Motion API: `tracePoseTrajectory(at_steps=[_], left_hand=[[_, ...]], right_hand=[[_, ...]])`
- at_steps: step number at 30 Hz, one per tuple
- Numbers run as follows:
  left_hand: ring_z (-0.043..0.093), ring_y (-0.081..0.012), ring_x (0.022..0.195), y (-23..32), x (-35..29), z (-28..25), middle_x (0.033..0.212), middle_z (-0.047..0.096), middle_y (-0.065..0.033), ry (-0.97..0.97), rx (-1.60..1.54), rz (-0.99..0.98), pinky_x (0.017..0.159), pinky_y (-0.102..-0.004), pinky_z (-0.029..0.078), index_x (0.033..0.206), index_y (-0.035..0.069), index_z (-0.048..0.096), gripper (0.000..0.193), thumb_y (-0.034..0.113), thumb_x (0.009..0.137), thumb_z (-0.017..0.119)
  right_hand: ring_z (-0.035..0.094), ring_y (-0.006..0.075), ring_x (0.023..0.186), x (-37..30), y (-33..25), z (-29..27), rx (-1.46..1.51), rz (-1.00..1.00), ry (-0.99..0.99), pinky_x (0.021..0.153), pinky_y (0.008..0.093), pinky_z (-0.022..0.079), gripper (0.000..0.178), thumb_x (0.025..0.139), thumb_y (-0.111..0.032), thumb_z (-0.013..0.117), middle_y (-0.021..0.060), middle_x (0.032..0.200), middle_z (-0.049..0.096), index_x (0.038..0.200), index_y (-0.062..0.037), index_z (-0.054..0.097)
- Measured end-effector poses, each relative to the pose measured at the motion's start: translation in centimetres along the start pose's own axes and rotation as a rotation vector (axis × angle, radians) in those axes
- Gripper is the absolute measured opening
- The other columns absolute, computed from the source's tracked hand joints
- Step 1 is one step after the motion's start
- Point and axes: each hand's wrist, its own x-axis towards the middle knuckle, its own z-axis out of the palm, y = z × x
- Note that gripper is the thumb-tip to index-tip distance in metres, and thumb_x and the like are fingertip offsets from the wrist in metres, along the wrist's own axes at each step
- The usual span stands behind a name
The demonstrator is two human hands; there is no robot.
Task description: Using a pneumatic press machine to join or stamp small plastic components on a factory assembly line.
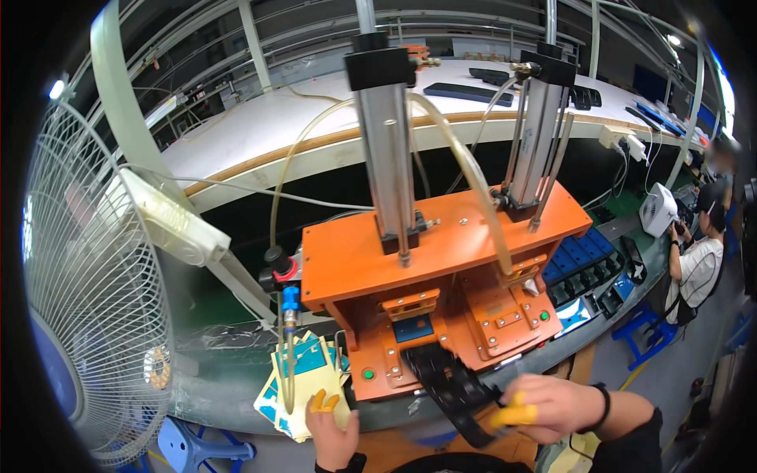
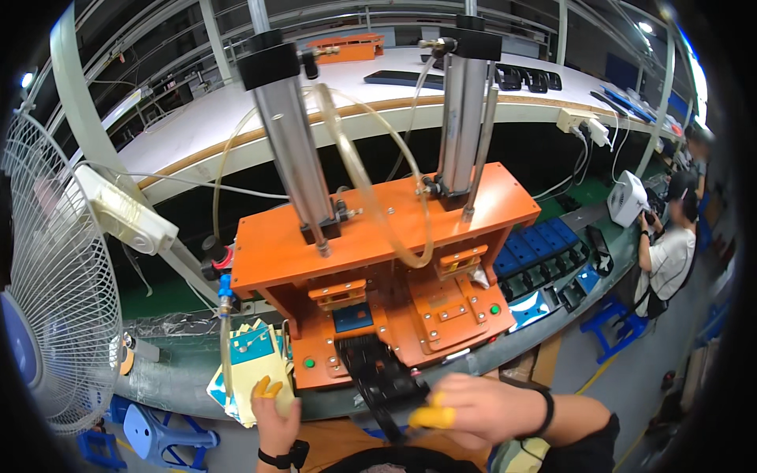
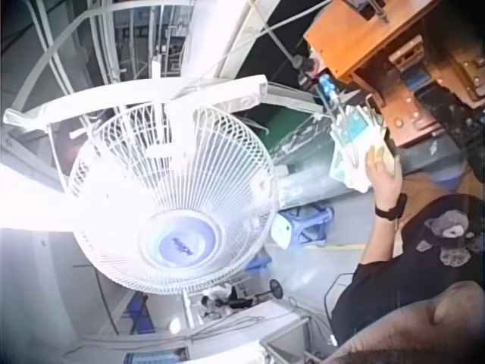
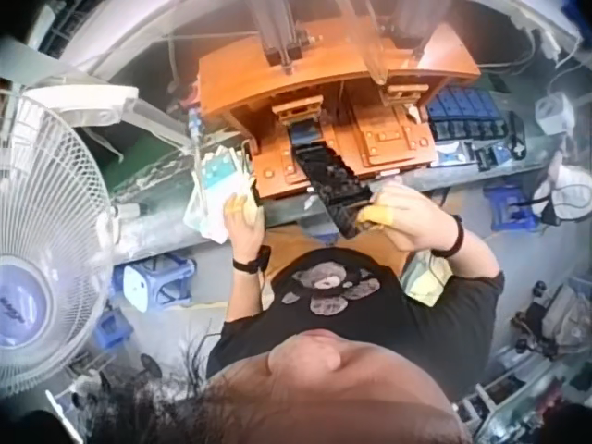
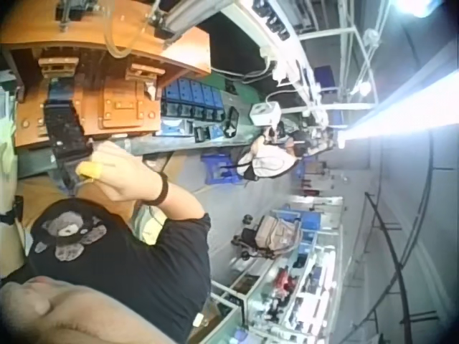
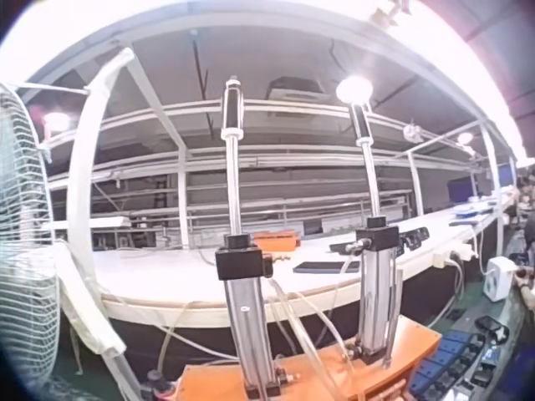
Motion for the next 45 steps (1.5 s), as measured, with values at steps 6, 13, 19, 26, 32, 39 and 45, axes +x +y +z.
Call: tracePoseTrajectory(at_steps=[6, 13, 19, 26, 32, 39, 45], left_hand=[[0.044, -0.0540, 0.138, -4.1, -3.0, 1.9, 0.141, 0.053, -0.0312, -0.109, 0.084, -0.035, 0.115, -0.0579, 0.036, 0.134, -0.003, 0.060, 0.058, 0.014, 0.082, 0.081], [0.041, -0.0538, 0.142, -4.5, -3.0, -0.3, 0.144, 0.052, -0.0331, -0.193, 0.049, -0.045, 0.117, -0.0571, 0.037, 0.132, -0.006, 0.061, 0.064, 0.017, 0.077, 0.085], [0.051, -0.0523, 0.130, -5.2, -2.4, -0.6, 0.135, 0.060, -0.0305, -0.131, 0.041, 0.002, 0.109, -0.0567, 0.043, 0.121, -0.008, 0.067, 0.046, 0.015, 0.083, 0.081], [0.072, -0.0287, 0.081, -4.4, 0.5, -3.7, 0.094, 0.075, -0.0175, 0.113, -0.289, -0.318, 0.074, -0.0381, 0.055, 0.111, -0.006, 0.074, 0.020, 0.004, 0.095, 0.067], [0.072, -0.0235, 0.081, -4.7, -0.2, -6.2, 0.092, 0.075, -0.0136, 0.310, -0.435, -0.468, 0.075, -0.0338, 0.055, 0.111, -0.002, 0.075, 0.021, -0.002, 0.090, 0.071], [0.074, -0.0329, 0.084, -0.1, -4.0, -8.5, 0.095, 0.076, -0.0158, 0.293, -0.072, -0.144, 0.078, -0.0374, 0.056, 0.100, 0.001, 0.074, 0.019, -0.004, 0.082, 0.079], [0.073, -0.0340, 0.085, 2.3, -6.5, -8.4, 0.095, 0.076, -0.0143, 0.231, -0.101, -0.187, 0.076, -0.0390, 0.056, 0.098, 0.004, 0.075, 0.020, -0.002, 0.079, 0.080]], right_hand=[[0.060, 0.0277, 0.078, 6.2, 6.7, 5.5, -0.497, -0.020, -0.057, 0.072, 0.0408, 0.049, 0.030, 0.083, -0.007, 0.070, 0.0061, 0.080, 0.056, 0.112, -0.0048, 0.069], [0.062, 0.0309, 0.086, 7.5, 9.6, 7.9, -0.509, 0.072, -0.060, 0.080, 0.0417, 0.052, 0.028, 0.083, -0.009, 0.075, 0.0088, 0.092, 0.063, 0.111, -0.0065, 0.073], [0.060, 0.0419, 0.121, 9.5, 7.8, 8.8, -0.583, 0.197, 0.051, 0.105, 0.0497, 0.048, 0.049, 0.084, -0.025, 0.080, 0.0217, 0.125, 0.064, 0.125, -0.0017, 0.066], [0.059, 0.0438, 0.128, 9.6, 8.2, 9.0, -0.657, 0.312, -0.105, 0.117, 0.0535, 0.042, 0.073, 0.088, -0.046, 0.078, 0.0266, 0.133, 0.063, 0.139, 0.0022, 0.059], [0.064, 0.0392, 0.119, 10.5, 6.2, 9.7, -0.714, 0.167, -0.038, 0.113, 0.0567, 0.044, 0.068, 0.086, -0.046, 0.079, 0.0174, 0.129, 0.067, 0.138, -0.0039, 0.063], [0.070, 0.0194, 0.075, 9.4, 5.4, 21.9, -0.072, 0.394, 0.206, 0.067, 0.0298, 0.057, 0.061, 0.091, -0.027, 0.079, 0.0203, 0.148, 0.057, 0.144, -0.0064, 0.060], [0.060, 0.0106, 0.072, 6.8, 3.5, 27.1, 0.392, 0.438, 0.365, 0.070, 0.0251, 0.052, 0.042, 0.092, -0.010, 0.079, 0.0138, 0.122, 0.069, 0.132, -0.0020, 0.068]])
